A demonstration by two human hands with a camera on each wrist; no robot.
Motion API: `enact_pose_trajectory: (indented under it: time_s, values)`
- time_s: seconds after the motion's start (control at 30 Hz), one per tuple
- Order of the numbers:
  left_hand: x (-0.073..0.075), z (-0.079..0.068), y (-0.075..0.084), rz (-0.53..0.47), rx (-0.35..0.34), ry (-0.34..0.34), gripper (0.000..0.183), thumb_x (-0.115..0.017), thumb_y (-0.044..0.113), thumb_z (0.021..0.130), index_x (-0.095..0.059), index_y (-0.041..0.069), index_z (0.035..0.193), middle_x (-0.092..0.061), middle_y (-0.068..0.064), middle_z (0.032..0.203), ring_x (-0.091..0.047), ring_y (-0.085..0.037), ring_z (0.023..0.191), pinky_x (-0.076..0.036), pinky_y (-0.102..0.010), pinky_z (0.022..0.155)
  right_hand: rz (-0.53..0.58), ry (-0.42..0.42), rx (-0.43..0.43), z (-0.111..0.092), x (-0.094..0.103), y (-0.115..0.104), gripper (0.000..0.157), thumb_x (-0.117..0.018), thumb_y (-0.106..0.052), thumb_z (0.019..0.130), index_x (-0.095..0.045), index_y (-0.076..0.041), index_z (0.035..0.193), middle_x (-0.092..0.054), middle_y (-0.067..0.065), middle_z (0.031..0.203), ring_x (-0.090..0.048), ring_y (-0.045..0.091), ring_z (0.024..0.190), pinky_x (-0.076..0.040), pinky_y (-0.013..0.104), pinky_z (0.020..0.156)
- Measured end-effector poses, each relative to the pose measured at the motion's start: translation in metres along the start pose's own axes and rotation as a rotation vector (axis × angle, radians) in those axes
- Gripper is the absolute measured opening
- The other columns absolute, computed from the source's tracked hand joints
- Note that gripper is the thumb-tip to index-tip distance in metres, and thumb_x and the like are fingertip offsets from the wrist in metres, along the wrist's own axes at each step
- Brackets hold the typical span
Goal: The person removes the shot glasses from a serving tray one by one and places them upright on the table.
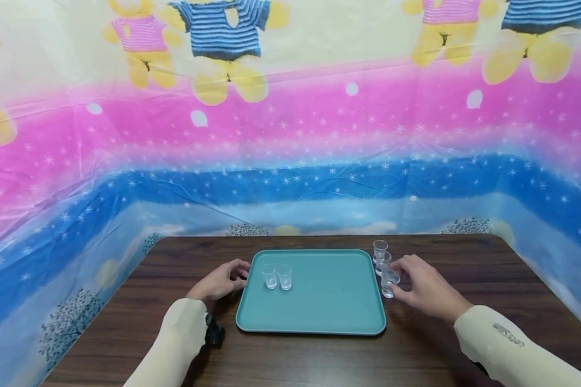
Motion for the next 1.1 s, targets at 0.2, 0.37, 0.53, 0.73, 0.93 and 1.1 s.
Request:
enact_pose_trajectory:
  time_s: [0.2,0.37,0.53,0.73,0.93,1.1]
  values:
    - [0.001,-0.001,-0.002,-0.012,0.009,0.006,0.037,-0.059,0.003,0.093,-0.05,0.001,0.129,-0.054,-0.012,0.106,-0.05,-0.02,0.081,-0.042,-0.035,0.072,0.007,-0.01,-0.016,-0.005,-0.009,0.009,0.029,-0.074,-0.013,0.08,-0.062,-0.007,0.106,-0.054,-0.002,0.093,-0.047,0.01,0.079,-0.045,0.03,0.064]
    - [0.002,-0.001,-0.003,0.003,0.005,0.006,0.037,-0.059,0.003,0.093,-0.05,0.002,0.129,-0.055,-0.011,0.106,-0.051,-0.02,0.084,-0.042,-0.035,0.073,0.014,-0.016,-0.016,-0.005,-0.012,0.011,0.032,-0.074,-0.013,0.081,-0.061,-0.005,0.109,-0.054,-0.001,0.096,-0.049,0.012,0.082,-0.046,0.032,0.066]
    - [0.002,0.0,-0.004,0.006,0.006,0.004,0.037,-0.058,0.003,0.093,-0.05,0.003,0.129,-0.054,-0.01,0.106,-0.051,-0.021,0.083,-0.042,-0.036,0.071,-0.017,0.024,-0.011,0.001,-0.007,0.01,0.034,-0.076,-0.015,0.078,-0.06,-0.007,0.107,-0.054,-0.002,0.094,-0.047,0.013,0.083,-0.044,0.035,0.069]
    - [0.001,0.0,-0.005,0.009,0.004,0.003,0.036,-0.058,0.003,0.093,-0.051,0.003,0.128,-0.055,-0.01,0.105,-0.051,-0.021,0.083,-0.041,-0.036,0.071,0.014,0.043,0.018,0.014,-0.006,-0.003,0.032,-0.072,-0.013,0.081,-0.06,-0.007,0.109,-0.055,0.004,0.1,-0.049,0.017,0.087,-0.044,0.04,0.072]
    - [0.001,-0.001,-0.004,0.009,-0.001,-0.004,0.037,-0.058,0.004,0.094,-0.05,0.003,0.129,-0.054,-0.011,0.107,-0.051,-0.022,0.086,-0.041,-0.037,0.072,0.072,-0.003,0.06,0.037,-0.021,-0.03,0.034,-0.07,-0.017,0.086,-0.058,-0.01,0.116,-0.055,0.005,0.108,-0.051,0.021,0.096,-0.046,0.042,0.076]
    - [0.001,0.0,-0.001,0.019,-0.011,-0.008,0.037,-0.058,0.005,0.094,-0.049,0.003,0.13,-0.054,-0.01,0.107,-0.051,-0.021,0.085,-0.041,-0.036,0.072,0.099,-0.014,0.121,0.058,-0.036,-0.058,0.035,-0.071,-0.02,0.086,-0.058,-0.012,0.118,-0.055,0.003,0.11,-0.051,0.02,0.1,-0.046,0.042,0.08]
Point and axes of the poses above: each hand's wrist, its own z-axis towards the middle knuckle, its own x-axis out of the back of the hand, y = z × x, the point moved 10 cm from there along z, towards the middle knuckle
